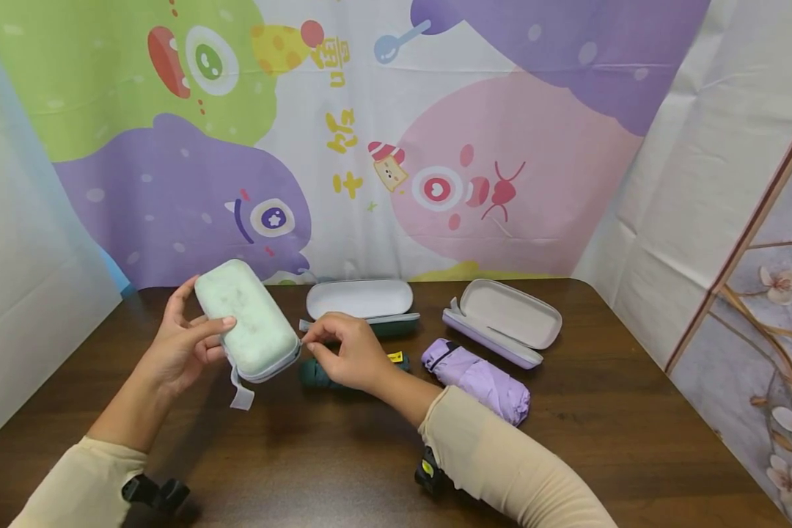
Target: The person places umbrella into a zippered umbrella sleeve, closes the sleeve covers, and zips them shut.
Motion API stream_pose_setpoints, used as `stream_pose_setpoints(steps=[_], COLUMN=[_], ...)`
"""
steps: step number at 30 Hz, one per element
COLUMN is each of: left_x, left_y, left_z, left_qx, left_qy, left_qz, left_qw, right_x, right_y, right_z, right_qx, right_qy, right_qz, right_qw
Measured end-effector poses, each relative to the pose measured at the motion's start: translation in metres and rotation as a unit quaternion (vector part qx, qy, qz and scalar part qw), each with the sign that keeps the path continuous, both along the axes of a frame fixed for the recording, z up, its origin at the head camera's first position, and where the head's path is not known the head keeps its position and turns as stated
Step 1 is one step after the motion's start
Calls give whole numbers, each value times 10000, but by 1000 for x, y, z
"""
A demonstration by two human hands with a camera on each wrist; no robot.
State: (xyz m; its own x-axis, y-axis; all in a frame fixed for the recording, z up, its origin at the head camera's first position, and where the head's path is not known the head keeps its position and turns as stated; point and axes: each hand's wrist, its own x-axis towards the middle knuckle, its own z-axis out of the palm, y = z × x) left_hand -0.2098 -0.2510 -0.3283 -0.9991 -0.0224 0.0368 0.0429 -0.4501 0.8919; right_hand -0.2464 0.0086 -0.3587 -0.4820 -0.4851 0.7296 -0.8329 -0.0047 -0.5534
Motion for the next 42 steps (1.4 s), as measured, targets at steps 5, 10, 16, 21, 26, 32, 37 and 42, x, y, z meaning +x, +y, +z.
stream_pose_setpoints(steps=[5, 10, 16, 21, 26, 32, 37, 42], left_x=[0, 0, -1, -1, -2, -2, -1, -1], left_y=[4, 8, 12, 19, 27, 35, 43, 49], left_z=[3, 3, 3, 2, 0, -3, -2, 0], left_qx=[270, 391, 518, 645, 700, 1028, 1153, 1276], left_qy=[-54, -142, -224, -245, -281, -272, -459, -601], left_qz=[228, 498, 817, 1249, 1790, 2305, 2463, 2512], left_qw=[9994, 9979, 9951, 9898, 9810, 9672, 9612, 9576], right_x=[1, 8, 32, 36, 28, 31, 34, 39], right_y=[-1, -3, -6, -13, -25, -35, -44, -48], right_z=[1, 5, 26, 24, 6, 3, 2, 4], right_qx=[-197, -357, -476, -447, -296, -388, -464, -656], right_qy=[-49, -340, -414, -631, -673, -993, -1113, -1406], right_qz=[-229, -257, -243, -214, -492, -912, -919, -871], right_qw=[9995, 9985, 9977, 9968, 9961, 9901, 9884, 9840])
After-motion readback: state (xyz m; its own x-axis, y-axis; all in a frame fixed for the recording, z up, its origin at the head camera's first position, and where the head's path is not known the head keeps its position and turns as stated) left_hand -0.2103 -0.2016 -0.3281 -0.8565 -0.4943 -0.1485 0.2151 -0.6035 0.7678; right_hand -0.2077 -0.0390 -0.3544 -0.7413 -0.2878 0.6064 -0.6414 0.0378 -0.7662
